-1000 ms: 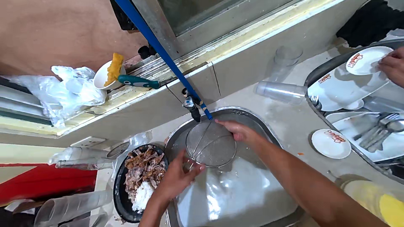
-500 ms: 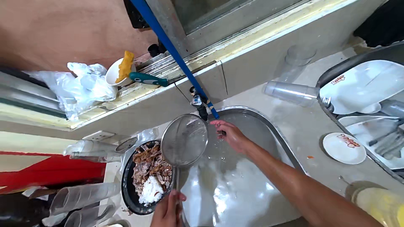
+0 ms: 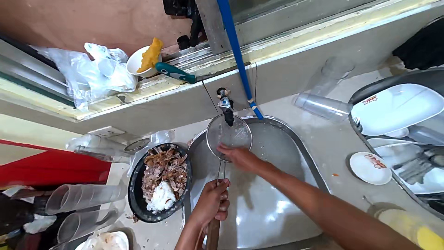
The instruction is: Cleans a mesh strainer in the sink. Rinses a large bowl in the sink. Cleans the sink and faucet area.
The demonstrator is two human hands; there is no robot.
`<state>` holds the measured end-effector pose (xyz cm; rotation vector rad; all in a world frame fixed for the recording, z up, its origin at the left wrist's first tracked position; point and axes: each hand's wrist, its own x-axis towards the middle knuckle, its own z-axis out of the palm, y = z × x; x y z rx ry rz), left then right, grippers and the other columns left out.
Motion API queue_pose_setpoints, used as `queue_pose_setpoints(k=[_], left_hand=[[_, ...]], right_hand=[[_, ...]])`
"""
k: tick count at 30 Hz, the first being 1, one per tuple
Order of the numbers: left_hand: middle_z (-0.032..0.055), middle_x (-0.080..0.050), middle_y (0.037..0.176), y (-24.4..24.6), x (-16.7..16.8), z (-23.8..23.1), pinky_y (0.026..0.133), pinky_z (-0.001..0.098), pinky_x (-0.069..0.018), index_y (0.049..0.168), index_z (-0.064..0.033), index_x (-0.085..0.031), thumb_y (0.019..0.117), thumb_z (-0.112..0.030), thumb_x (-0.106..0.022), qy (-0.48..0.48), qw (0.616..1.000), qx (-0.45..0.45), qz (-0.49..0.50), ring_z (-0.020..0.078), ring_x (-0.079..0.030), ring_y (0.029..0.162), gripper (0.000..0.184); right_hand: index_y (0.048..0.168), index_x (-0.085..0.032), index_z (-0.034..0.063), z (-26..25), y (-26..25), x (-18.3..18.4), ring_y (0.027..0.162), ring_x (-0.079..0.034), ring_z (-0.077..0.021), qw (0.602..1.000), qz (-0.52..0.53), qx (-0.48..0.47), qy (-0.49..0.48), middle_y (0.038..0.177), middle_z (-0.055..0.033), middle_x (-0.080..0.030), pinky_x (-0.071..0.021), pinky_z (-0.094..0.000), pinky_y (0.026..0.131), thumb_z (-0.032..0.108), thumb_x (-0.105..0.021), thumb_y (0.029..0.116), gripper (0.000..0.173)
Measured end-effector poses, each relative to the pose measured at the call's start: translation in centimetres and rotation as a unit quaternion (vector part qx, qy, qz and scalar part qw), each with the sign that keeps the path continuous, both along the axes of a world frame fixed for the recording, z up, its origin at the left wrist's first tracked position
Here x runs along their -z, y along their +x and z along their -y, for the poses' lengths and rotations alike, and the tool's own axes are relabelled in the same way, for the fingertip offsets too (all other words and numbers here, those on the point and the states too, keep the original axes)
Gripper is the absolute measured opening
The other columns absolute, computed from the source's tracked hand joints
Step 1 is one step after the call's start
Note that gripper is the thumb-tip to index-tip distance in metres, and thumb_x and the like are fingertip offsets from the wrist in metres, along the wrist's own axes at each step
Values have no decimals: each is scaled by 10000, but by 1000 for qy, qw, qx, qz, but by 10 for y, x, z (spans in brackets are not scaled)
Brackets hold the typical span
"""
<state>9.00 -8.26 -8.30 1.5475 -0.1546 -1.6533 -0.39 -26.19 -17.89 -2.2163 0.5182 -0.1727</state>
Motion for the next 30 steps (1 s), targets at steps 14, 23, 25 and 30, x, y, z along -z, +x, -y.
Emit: queue_pose_setpoints(k=[14,23,25,30], left_hand=[[-65,-353,568,-11,12,-17,323,172,-343,1122,-73,-556,1103,-193,-440,-18,997,58,-56,23,-334,371,168],[-59,-359,552,-10,11,-15,327,175,-348,1140,-50,-549,1114,-174,-399,-5,1000,18,-23,25,-346,368,197],[-60,-349,549,-20,7,-16,325,177,-353,1140,-52,-535,1118,-171,-385,13,1000,3,-22,25,-348,366,193],[-62,-329,537,-29,2,-13,316,184,-348,1109,-33,-545,1117,-174,-400,8,997,-76,9,29,-337,358,203]], right_hand=[[1124,-773,109,52,1,13,1168,-668,-270,983,60,35,-172,1179,-79,-741,-518,-448,1057,-29,-544,989,300],[1075,-756,58,29,8,8,1126,-660,-256,987,75,-50,-129,1148,-114,-699,-537,-413,1020,-30,-566,991,227],[1115,-722,25,54,9,16,1187,-629,-311,969,56,-73,-230,1208,-152,-669,-532,-436,1024,-47,-547,995,224],[1115,-693,-9,76,21,10,1177,-639,-383,932,7,6,-362,1155,-199,-689,-567,-474,968,-58,-571,966,199]])
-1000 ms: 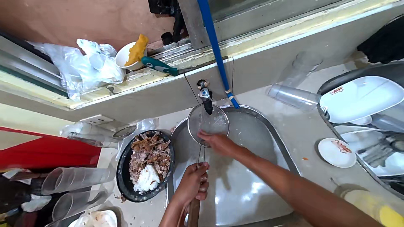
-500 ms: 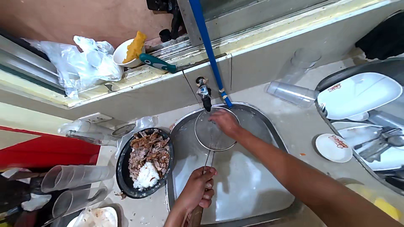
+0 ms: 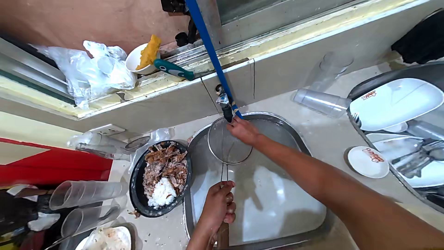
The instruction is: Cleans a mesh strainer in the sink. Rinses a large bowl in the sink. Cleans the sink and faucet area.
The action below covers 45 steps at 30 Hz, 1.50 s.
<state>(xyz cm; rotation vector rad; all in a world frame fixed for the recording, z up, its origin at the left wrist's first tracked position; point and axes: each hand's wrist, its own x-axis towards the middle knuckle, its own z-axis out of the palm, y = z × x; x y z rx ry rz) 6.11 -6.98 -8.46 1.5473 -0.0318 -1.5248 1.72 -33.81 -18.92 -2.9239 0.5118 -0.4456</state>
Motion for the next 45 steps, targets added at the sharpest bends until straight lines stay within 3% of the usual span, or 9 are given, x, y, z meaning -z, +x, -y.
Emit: queue_pose_setpoints(k=[6,15,22,28,32,36,40,43,45], left_hand=[[-66,-318,524,1,0,5,315,176,-327,1102,-36,-525,1106,-135,-395,0,999,-43,-8,25,-326,354,164],[-42,-348,567,-29,5,-3,338,212,-379,1182,-53,-487,1123,-208,-408,18,999,48,17,63,-365,383,184],[-33,-348,578,-13,15,-8,333,227,-382,1179,-75,-482,1115,-213,-434,2,992,119,48,75,-361,383,159],[-27,-367,606,-24,12,2,344,242,-404,1201,-95,-477,1117,-219,-418,-5,982,186,37,88,-385,393,162],[-19,-372,598,-13,18,-4,344,249,-406,1197,-87,-493,1113,-221,-433,0,981,185,57,95,-386,390,169],[-17,-381,597,-11,20,-5,353,261,-418,1206,-93,-498,1111,-237,-439,10,973,213,82,104,-399,391,182],[-20,-391,595,1,18,-2,349,256,-412,1216,-80,-511,1113,-226,-434,12,977,183,105,100,-402,395,195],[-29,-368,583,14,25,-19,342,247,-386,1207,-68,-538,1112,-215,-428,1,983,146,111,89,-375,388,207],[-28,-362,579,17,26,-23,341,246,-374,1205,-71,-526,1114,-213,-422,-3,985,130,113,90,-367,386,198]], right_hand=[[1179,-670,-63,-43,3,2,1237,-583,-413,970,-94,106,197,1277,-246,-616,-502,-507,1059,-75,-597,938,252],[1226,-676,9,-66,15,-11,938,-717,-305,770,332,328,436,1109,-184,-715,-601,-505,829,189,-646,1021,274],[1146,-737,110,-91,15,-16,916,-710,-173,870,223,107,426,1083,-66,-725,-607,-396,864,155,-651,1004,172],[1234,-636,52,-97,9,-44,860,-703,-270,801,330,254,429,1079,-150,-703,-605,-466,749,179,-627,1031,240],[1143,-723,75,-78,6,-22,942,-717,-214,883,212,119,401,1083,-101,-727,-604,-429,879,111,-651,990,173],[1121,-697,16,-66,2,-31,1012,-697,-314,876,262,231,332,1108,-171,-700,-583,-500,903,71,-651,985,154],[1141,-724,64,-96,1,-30,939,-705,-242,890,131,72,430,1064,-122,-722,-586,-459,884,105,-630,1003,172],[1079,-740,33,-53,-20,-10,986,-710,-264,923,-46,-75,373,1036,-127,-741,-558,-497,946,67,-658,979,133],[1087,-730,15,-27,-35,-7,1062,-682,-337,938,-125,-50,320,1089,-176,-714,-533,-540,986,15,-638,968,151]])
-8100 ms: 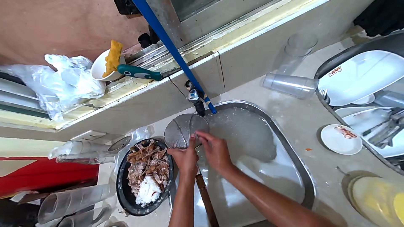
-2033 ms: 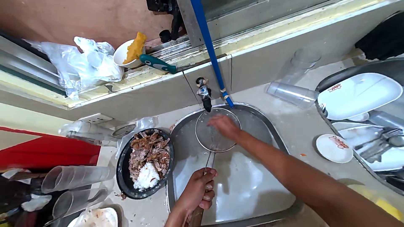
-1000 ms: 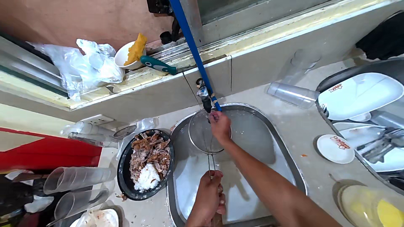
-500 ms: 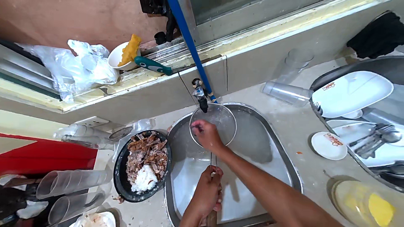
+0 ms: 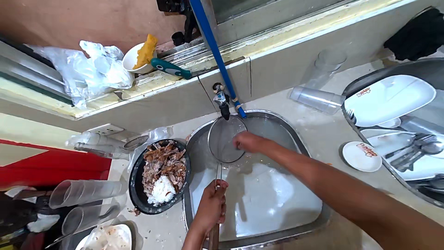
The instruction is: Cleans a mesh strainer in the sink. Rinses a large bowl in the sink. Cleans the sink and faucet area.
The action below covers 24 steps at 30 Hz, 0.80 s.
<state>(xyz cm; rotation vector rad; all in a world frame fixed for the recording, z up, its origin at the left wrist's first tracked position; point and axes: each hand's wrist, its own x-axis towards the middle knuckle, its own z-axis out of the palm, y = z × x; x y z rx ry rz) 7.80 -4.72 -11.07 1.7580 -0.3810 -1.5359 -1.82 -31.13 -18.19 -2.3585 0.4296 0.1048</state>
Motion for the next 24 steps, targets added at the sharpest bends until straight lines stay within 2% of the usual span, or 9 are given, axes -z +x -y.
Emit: queue_pose_setpoints(k=[3,6,8,13,15,17,19,21,24], left_hand=[[-35,-349,591,3,-3,11,337,234,-365,1201,-90,-514,1114,-208,-422,-5,1000,18,-25,82,-349,387,173],[-35,-352,588,-1,-2,20,338,237,-377,1176,-90,-520,1113,-207,-423,-19,999,24,-26,83,-357,386,164],[-39,-349,575,-1,1,20,335,228,-365,1150,-78,-522,1116,-203,-415,-24,999,4,-33,75,-351,383,168],[-42,-341,572,-2,12,7,328,226,-354,1173,-68,-542,1116,-204,-411,-38,998,-14,-49,73,-340,378,197],[-39,-340,581,-4,10,9,331,233,-356,1171,-76,-537,1113,-204,-423,-44,998,-15,-39,78,-337,382,181],[-32,-346,584,-6,11,15,332,240,-363,1157,-78,-527,1111,-199,-427,-48,998,-13,-24,86,-342,383,164],[-33,-343,571,-3,11,16,332,240,-353,1151,-77,-522,1114,-202,-420,-50,999,-17,-10,84,-340,380,165],[-43,-335,565,1,11,8,335,230,-346,1157,-74,-538,1113,-201,-413,-50,998,-26,-15,75,-333,382,184],[-40,-340,570,-2,16,-6,339,232,-349,1179,-70,-546,1112,-203,-419,-42,998,-31,-26,78,-340,385,196]], right_hand=[[1139,-713,24,-17,0,-13,1126,-655,-340,981,79,175,-8,1148,-186,-681,-528,-509,1022,44,-607,997,178],[1159,-710,57,-69,20,-34,891,-707,-253,927,166,313,121,1024,-132,-720,-597,-466,820,118,-635,995,190],[1159,-727,84,-79,20,-35,887,-715,-226,946,132,256,150,1010,-109,-736,-597,-450,831,142,-611,1020,190],[1034,-743,14,-15,-7,-8,1034,-682,-352,999,4,2,-38,1031,-177,-719,-523,-555,978,21,-632,967,130],[1024,-724,2,-5,-14,-10,1059,-673,-375,996,-23,32,-75,1047,-192,-707,-528,-563,980,10,-629,958,116],[1099,-726,11,-30,-4,-22,1065,-682,-351,990,24,139,-10,1084,-186,-714,-544,-544,972,19,-606,974,174],[1120,-748,78,-63,6,-27,948,-714,-265,971,100,203,80,1037,-123,-739,-585,-495,885,94,-632,1000,168],[1093,-755,86,-64,1,-12,926,-712,-226,980,122,132,84,1004,-98,-742,-582,-458,887,99,-626,1006,156],[1059,-739,20,-26,-19,13,1079,-670,-336,998,15,-25,-49,1056,-165,-718,-499,-518,1041,-14,-611,971,159]])
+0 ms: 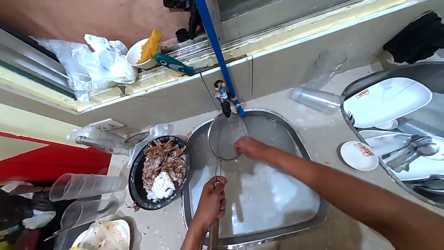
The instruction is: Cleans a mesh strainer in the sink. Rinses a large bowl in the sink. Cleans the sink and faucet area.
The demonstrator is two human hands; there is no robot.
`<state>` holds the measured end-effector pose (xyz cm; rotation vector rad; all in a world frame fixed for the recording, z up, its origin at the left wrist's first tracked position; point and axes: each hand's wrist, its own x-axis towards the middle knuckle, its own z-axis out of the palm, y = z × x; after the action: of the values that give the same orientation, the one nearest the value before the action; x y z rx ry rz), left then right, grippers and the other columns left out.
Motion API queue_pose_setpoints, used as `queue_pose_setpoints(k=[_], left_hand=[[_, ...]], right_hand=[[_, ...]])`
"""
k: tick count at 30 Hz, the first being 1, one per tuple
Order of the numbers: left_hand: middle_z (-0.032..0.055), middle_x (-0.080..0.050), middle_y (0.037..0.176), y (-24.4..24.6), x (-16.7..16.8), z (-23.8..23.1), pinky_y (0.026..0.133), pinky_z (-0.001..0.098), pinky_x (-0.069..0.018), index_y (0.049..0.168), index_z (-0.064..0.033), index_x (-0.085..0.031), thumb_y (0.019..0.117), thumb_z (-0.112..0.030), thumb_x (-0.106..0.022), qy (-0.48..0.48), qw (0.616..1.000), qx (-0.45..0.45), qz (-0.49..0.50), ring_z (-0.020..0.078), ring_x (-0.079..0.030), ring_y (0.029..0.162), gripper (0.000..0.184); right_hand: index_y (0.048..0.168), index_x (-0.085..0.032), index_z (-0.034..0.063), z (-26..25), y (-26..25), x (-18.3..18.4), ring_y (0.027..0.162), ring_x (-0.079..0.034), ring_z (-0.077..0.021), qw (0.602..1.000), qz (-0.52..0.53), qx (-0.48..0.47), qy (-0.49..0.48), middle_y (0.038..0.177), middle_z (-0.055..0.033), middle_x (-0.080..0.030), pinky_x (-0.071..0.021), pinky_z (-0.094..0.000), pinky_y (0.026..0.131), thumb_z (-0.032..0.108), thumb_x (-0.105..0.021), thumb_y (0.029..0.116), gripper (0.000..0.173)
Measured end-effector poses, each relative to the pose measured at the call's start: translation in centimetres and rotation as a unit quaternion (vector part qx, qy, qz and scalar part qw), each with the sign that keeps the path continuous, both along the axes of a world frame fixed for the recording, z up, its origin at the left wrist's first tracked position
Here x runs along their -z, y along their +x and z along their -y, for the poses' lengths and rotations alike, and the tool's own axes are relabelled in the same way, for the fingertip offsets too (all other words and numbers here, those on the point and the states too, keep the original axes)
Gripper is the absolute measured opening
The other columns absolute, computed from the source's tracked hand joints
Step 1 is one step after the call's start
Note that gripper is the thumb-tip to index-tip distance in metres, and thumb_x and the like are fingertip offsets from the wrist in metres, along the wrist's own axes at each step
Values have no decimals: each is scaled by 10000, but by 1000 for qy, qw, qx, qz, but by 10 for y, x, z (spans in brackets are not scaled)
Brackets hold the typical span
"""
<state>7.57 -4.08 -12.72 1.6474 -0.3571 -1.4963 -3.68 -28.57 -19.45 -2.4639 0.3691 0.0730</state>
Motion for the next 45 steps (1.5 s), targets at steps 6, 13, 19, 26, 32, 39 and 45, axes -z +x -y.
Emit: queue_pose_setpoints(k=[6,13,19,26,32,39,45], left_hand=[[-43,-341,555,-6,-10,0,316,218,-342,1212,-62,-544,1122,-228,-403,20,998,-49,-28,60,-334,365,236],[-79,-388,563,-11,7,16,329,149,-368,1194,-84,-541,1137,-303,-298,-78,956,-66,-276,2,-376,365,332],[66,-635,973,-57,9,51,714,331,-574,1277,-54,-563,1127,-312,-362,-122,990,-58,-27,164,-646,824,360],[97,-652,1342,-35,-6,46,1072,485,-500,1385,-140,-643,1067,-495,-464,-113,941,224,227,232,-617,1247,510],[220,-491,1496,11,-9,123,1156,513,-419,1522,2,-425,993,-310,-661,-106,816,153,547,343,-491,1390,658],[15,-525,1548,22,45,159,1269,525,-221,1402,-177,-648,1086,-452,-409,-276,659,331,616,220,-391,1499,482],[184,-702,1153,21,44,180,920,451,-605,1264,51,-609,1000,-77,-640,-227,912,-125,317,250,-722,1005,296]], right_hand=[[1136,-718,59,31,-21,-30,1201,-620,-321,972,118,187,-79,1193,-140,-683,-509,-473,1060,-3,-548,1009,221],[1552,-395,-6,61,-69,-65,1454,-446,-363,849,238,472,-23,1597,-231,-406,-384,-531,1191,284,-424,1105,533],[1580,-352,101,-124,-85,-79,1314,-583,-293,708,83,438,547,1503,-140,-531,-523,-511,1055,506,-544,1039,702],[1426,-463,164,-141,-138,-90,496,-459,-97,695,11,366,619,842,-20,-556,-427,-250,418,258,-470,1094,346],[1437,-465,176,-138,-158,-97,447,-392,-106,731,-14,369,573,705,3,-441,-376,-264,379,311,-443,1102,362],[1468,-463,169,-128,-216,-117,483,-452,-99,714,4,455,532,776,-6,-546,-408,-257,407,394,-319,1127,432],[1598,-363,77,-139,-285,-148,612,-565,-152,810,128,541,186,950,-81,-652,-519,-343,533,239,-399,1116,510]])
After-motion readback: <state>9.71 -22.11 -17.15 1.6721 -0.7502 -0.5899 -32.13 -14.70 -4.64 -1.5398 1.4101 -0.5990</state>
